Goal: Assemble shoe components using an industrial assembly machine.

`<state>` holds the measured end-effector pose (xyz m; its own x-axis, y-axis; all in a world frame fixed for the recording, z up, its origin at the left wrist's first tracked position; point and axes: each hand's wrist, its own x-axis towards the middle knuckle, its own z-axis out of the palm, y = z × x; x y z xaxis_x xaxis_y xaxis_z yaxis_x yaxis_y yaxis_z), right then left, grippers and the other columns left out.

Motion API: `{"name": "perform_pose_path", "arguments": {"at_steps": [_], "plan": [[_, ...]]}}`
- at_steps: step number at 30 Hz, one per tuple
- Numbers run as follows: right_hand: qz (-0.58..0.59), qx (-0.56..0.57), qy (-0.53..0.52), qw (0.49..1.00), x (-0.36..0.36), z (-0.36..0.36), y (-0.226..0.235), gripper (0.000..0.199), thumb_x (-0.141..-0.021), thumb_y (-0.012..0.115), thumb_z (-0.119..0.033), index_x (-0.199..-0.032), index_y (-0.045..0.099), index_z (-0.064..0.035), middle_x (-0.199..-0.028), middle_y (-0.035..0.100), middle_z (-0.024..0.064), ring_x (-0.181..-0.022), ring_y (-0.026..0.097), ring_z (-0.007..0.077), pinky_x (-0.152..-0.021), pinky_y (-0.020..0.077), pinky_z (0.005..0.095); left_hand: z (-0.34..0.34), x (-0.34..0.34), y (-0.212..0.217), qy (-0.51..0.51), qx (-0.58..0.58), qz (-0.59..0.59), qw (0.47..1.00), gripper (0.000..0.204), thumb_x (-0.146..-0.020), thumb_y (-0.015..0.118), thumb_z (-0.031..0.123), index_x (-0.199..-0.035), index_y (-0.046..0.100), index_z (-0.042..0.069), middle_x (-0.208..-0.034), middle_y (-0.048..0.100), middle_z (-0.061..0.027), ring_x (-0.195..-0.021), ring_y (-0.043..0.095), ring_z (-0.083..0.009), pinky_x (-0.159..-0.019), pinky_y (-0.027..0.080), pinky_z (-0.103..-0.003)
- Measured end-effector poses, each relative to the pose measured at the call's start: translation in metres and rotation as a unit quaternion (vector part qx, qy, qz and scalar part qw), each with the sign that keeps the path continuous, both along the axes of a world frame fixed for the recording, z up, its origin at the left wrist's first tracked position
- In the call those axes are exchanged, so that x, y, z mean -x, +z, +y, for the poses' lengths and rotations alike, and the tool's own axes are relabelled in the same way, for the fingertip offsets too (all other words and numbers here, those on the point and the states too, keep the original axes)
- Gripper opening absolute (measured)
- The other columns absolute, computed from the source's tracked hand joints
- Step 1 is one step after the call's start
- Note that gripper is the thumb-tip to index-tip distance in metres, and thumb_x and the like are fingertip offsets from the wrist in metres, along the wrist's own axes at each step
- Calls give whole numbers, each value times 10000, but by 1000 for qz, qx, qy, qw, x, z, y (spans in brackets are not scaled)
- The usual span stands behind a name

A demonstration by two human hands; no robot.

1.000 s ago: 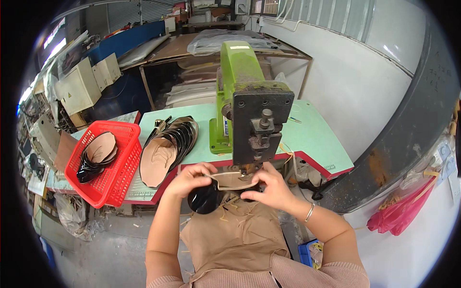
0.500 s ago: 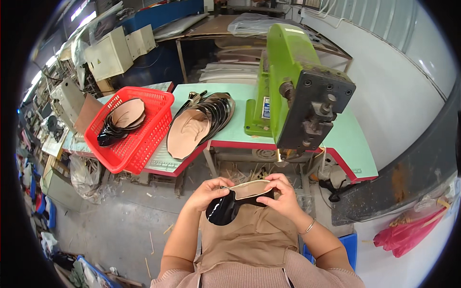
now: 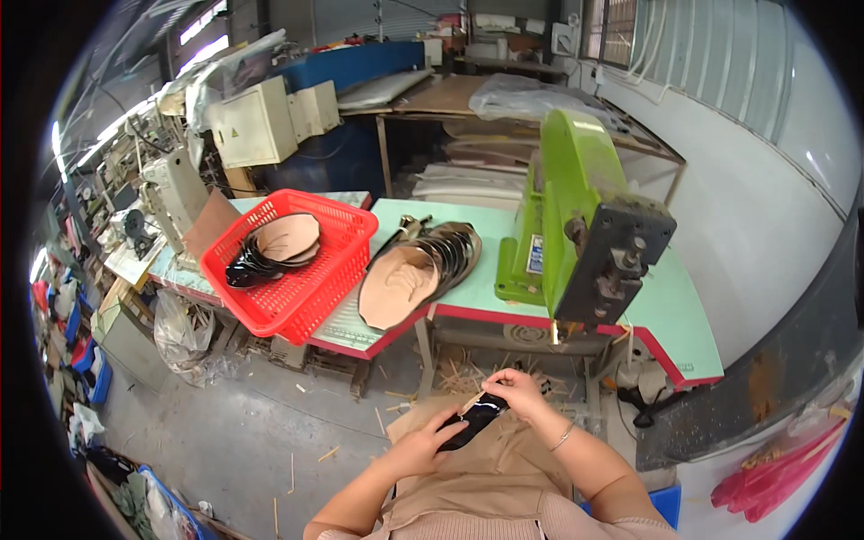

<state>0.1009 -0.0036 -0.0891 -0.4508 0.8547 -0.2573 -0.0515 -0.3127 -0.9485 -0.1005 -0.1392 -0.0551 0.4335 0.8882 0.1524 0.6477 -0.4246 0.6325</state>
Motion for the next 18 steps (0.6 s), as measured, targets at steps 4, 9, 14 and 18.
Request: {"name": "perform_pose_path", "arguments": {"at_steps": [4,9,14,18], "plan": [[127,34,14,991,39,22,37,414,-873,551,-408,-1143,545,-94,-1023,577,-17,-875,530,79,-728,411,218,9,37,0,205,-108,-139,963,375,-748,556,-2,-1116,579,70,-1110,593,-133,-1002,588,-249,-828,486,-334],[65,-141,-167,974,97,87,33,552,-850,586,-404,-1183,452,16,-1148,527,114,-1079,485,183,-893,402,318,72,109,26,374,-96,-455,802,300,-794,571,19,-1086,545,-43,-998,622,-111,-893,592,-175,-813,461,-295],[25,-192,-361,912,137,165,25,805,-777,635,-476,-1250,348,109,-1262,405,251,-1159,430,313,-971,347,379,162,128,0,377,-65,-520,764,443,-737,617,11,-1159,493,-29,-1091,580,-121,-962,572,-232,-830,462,-329],[2,-124,-422,898,134,213,23,956,-720,647,-543,-1280,290,144,-1331,327,293,-1240,340,373,-1032,278,396,168,93,22,500,-316,-126,797,491,-677,678,76,-1128,502,-9,-1106,480,-230,-1060,437,-420,-951,318,-461]]}}
